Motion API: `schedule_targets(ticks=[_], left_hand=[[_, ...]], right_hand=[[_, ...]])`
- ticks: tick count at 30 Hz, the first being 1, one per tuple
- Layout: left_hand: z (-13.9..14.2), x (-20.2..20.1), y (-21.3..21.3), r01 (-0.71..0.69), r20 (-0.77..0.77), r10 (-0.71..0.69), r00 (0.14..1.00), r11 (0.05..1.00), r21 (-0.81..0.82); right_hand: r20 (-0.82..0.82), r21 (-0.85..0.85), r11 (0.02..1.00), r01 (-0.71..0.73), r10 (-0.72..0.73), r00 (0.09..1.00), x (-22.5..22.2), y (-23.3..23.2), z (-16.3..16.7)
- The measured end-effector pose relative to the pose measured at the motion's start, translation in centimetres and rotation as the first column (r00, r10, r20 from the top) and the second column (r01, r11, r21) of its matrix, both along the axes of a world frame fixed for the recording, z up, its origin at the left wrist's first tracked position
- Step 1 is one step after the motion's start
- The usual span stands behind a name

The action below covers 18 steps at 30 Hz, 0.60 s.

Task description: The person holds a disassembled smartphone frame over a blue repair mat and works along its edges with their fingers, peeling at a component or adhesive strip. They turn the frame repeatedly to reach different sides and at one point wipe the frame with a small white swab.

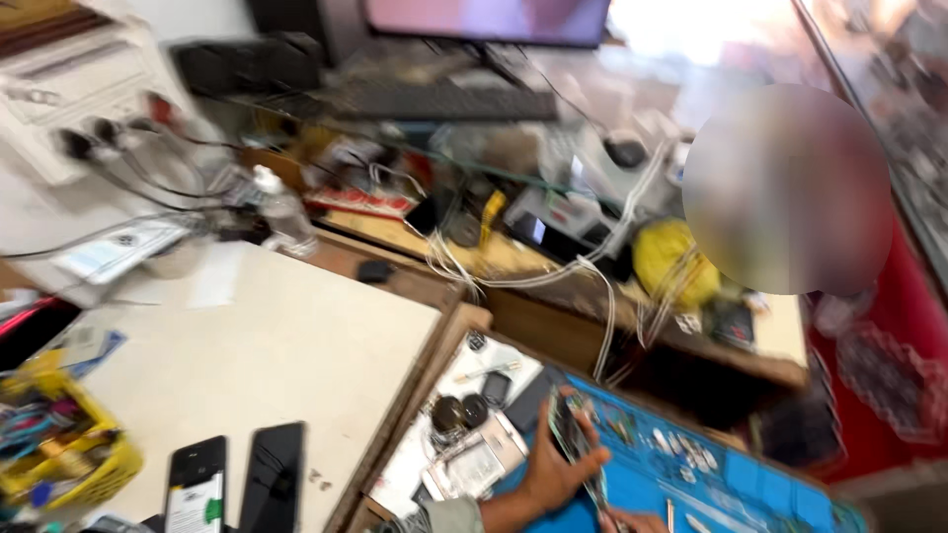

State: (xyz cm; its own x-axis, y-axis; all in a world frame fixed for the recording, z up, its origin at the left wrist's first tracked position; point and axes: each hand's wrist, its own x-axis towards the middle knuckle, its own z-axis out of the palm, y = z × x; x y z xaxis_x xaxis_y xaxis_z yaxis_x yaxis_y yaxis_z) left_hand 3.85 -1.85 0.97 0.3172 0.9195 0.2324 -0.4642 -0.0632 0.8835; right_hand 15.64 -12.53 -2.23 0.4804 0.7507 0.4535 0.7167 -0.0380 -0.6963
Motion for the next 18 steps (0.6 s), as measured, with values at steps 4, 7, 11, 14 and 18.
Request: schedule_targets(ticks=[4, 7, 11, 14, 18], left_hand=[[-0.9, -0.5, 0.1, 0.024, 0.017, -0.024, 1.000, 1.000, -0.002], [-1.5, -0.8, 0.2, 0.056, -0.007, -0.056, 0.998, 0.998, 0.041], [-1.9, -1.3, 0.6, 0.128, -0.002, -0.128, 0.992, 0.991, 0.044], [-1.7, -1.6, 0.6, 0.176, -0.002, -0.176, 0.984, 0.984, 0.039], [-1.4, -1.8, 0.3, 0.201, -0.044, -0.199, 0.979, 0.978, 0.053]], right_hand=[[-0.140, 0.028, 0.999, -0.039, 0.042, 0.989, -0.6, -1.0, 0.6], [-0.270, -0.036, 0.996, -0.079, 0.067, 0.961, -1.2, -2.0, 1.2], [-0.396, -0.160, 0.967, -0.197, 0.120, 0.910, -0.5, -2.4, 2.0], [-0.497, -0.203, 0.941, -0.272, 0.140, 0.856, 0.0, -2.8, 2.4], [-0.634, -0.232, 0.923, -0.307, 0.095, 0.767, 0.1, -3.2, 2.0]])
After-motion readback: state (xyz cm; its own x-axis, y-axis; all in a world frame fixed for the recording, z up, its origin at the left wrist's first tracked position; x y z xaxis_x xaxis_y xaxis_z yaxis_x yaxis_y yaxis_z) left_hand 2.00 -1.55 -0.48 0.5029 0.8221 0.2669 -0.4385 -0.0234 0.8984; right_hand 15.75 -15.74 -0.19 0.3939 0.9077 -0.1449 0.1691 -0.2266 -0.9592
